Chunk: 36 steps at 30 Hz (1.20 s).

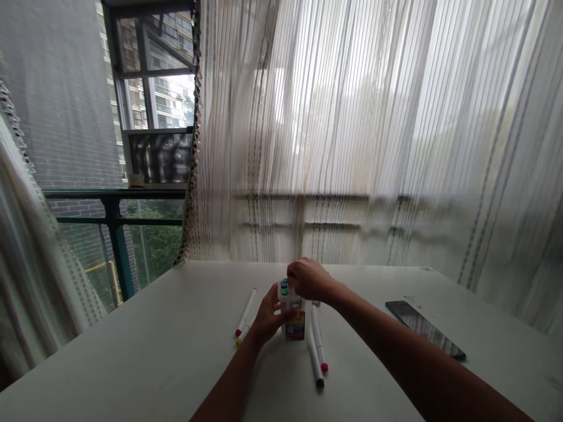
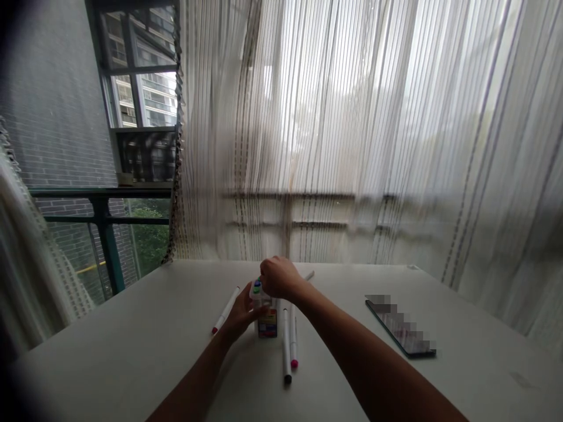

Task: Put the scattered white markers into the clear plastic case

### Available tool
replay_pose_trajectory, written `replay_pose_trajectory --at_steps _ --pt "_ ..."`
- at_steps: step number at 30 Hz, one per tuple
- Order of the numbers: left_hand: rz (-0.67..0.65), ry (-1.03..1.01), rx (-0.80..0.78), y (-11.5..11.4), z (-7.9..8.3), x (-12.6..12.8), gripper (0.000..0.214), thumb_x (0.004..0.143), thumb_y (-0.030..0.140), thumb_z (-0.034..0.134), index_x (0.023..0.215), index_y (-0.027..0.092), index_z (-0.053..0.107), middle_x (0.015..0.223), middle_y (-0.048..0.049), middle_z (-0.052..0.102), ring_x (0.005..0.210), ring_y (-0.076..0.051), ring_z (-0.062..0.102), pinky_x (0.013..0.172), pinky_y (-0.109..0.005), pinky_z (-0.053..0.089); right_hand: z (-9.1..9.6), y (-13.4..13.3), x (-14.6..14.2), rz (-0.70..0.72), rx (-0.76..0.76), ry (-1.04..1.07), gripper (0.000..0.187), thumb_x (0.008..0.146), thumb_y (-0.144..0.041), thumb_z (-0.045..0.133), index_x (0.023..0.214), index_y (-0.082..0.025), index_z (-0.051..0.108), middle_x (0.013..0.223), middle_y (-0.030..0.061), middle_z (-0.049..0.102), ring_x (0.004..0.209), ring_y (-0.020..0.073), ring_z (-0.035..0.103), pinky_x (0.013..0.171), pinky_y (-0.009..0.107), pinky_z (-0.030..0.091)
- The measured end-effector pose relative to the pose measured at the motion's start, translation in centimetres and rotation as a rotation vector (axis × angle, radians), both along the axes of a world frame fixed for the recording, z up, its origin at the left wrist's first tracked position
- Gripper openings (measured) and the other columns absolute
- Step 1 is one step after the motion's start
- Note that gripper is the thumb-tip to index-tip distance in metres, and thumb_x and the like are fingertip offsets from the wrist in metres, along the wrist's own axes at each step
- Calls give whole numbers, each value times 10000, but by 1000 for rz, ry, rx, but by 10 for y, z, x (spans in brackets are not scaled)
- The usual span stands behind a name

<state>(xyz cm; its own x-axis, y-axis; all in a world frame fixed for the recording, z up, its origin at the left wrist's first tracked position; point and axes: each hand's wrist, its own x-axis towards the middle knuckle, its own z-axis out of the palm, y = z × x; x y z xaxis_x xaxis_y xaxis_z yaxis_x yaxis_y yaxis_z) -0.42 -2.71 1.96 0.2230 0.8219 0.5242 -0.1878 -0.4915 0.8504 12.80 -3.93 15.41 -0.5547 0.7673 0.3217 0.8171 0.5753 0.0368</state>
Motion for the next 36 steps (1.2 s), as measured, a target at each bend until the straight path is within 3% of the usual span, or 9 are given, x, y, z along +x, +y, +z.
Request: replay_pose_trajectory --at_steps 11,17,24,36 --pt "-3 -1 5 -1 2 1 507 655 334 761 1063 179 504 972 -56 603 910 -226 582 800 -316 453 -4 1 2 19 -44 -7 180 767 -178 543 811 -151 716 775 92 695 671 167 623 539 221 390" --pt "6 -10 0 -2 2 1 517 650 345 766 1068 177 514 975 -61 610 919 -235 586 794 -323 451 -1 5 10 2 -54 48 244 826 -213 501 968 -170 695 941 89 692 846 179 619 679 238 434" --pt "-5 -10 5 -3 3 2 495 668 340 756 1067 172 516 987 -66 606 928 -232 575 809 -331 444 1 9 24 -11 -101 21 168 783 -185 554 807 -171 719 808 63 695 718 161 608 585 227 400" --pt "10 -6 -2 -6 7 2 498 644 371 768 1033 170 530 953 -66 609 898 -231 585 803 -336 454 4 4 23 -15 -111 0 213 786 -168 549 926 -167 708 943 74 691 830 179 614 667 243 428"
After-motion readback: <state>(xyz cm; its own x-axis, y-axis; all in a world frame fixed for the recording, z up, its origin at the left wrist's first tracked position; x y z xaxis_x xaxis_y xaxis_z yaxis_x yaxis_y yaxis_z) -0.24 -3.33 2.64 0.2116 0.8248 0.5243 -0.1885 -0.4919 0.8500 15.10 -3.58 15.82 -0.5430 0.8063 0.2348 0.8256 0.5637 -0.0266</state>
